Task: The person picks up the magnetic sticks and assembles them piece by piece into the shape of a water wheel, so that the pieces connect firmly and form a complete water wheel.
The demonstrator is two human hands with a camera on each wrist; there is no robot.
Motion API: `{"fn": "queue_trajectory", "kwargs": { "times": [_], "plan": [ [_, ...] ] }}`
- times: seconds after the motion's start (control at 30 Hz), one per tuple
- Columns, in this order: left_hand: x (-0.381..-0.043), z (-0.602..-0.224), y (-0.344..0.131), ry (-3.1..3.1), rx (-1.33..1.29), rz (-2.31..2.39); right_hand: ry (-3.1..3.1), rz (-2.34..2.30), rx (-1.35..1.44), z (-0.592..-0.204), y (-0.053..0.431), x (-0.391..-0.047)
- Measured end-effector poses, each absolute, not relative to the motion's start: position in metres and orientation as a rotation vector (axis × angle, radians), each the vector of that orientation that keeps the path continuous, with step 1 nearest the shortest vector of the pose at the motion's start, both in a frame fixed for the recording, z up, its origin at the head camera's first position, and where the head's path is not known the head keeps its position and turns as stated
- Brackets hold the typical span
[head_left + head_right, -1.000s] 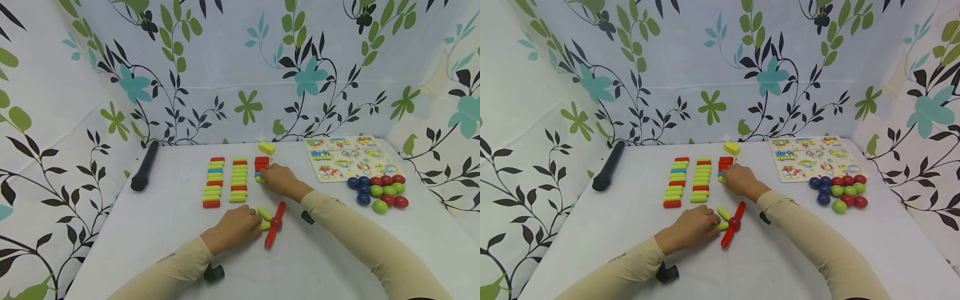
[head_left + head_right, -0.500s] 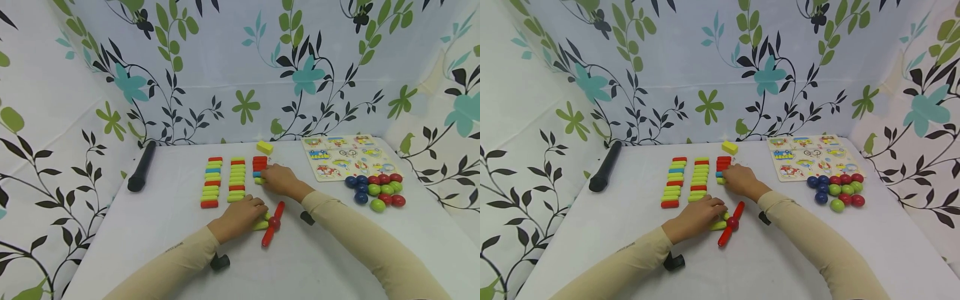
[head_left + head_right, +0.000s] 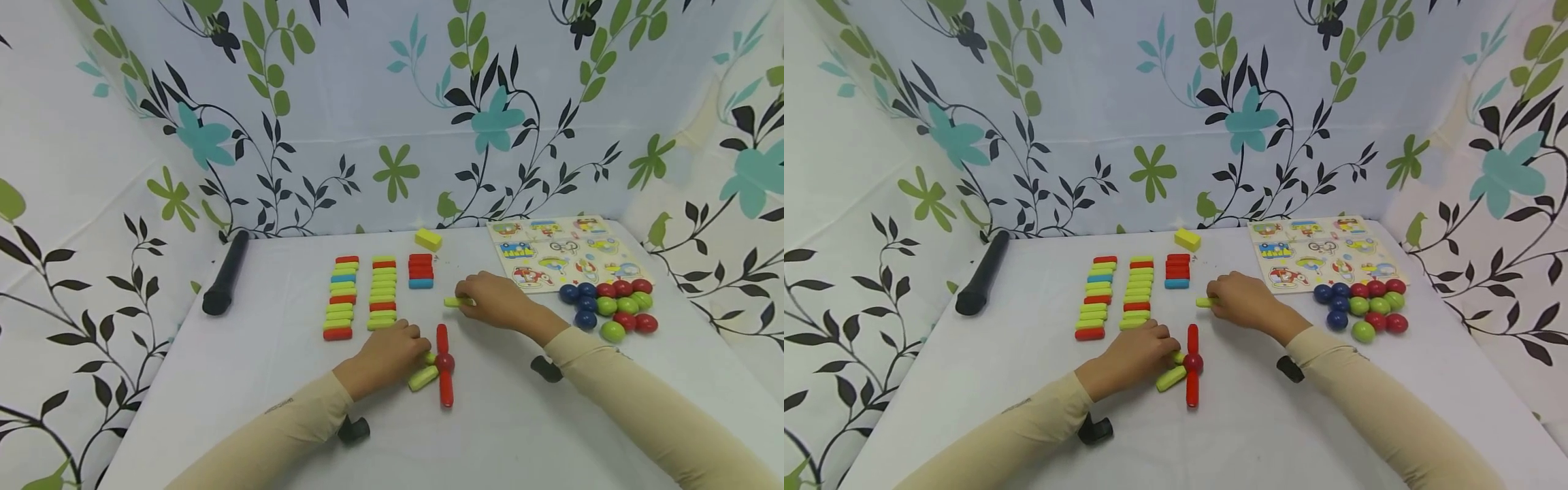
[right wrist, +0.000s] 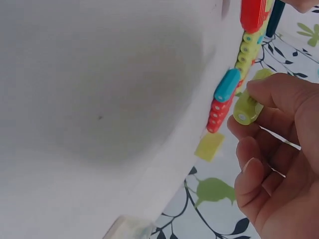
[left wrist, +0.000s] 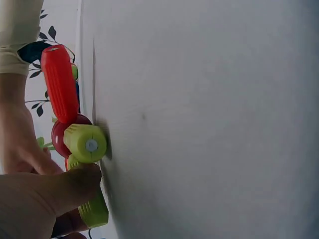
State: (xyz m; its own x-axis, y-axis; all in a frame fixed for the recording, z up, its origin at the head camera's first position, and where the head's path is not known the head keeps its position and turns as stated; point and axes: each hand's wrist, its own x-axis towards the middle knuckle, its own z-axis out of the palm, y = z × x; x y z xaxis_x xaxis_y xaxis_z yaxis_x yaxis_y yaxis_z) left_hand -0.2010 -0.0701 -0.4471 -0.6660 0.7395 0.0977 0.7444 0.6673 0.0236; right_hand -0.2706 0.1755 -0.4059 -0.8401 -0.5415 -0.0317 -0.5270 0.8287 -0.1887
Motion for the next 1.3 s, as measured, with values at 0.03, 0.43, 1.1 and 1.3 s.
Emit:
{"fn": "queue_trajectory", "kwargs": {
  "times": [0.03,0.43,1.1,1.3],
  "plan": [
    [-0.2,-0.447,-0.071,-2.793,-1.247,-0.09,2.919,-0.267,-0.87,-0.404,0.18,-0.267],
    [-0.193,-0.44,-0.073,-2.823,-1.234,-0.124,2.655,-0.196,-1.217,-0.408,0.199,-0.244],
    [-0.189,-0.442,-0.07,-2.86,-1.225,-0.16,2.613,-0.175,-1.282,-0.409,0.184,-0.241],
    [-0.188,-0.442,-0.07,-2.862,-1.222,-0.147,2.629,-0.164,-1.315,-0.409,0.181,-0.243]
  ]
}}
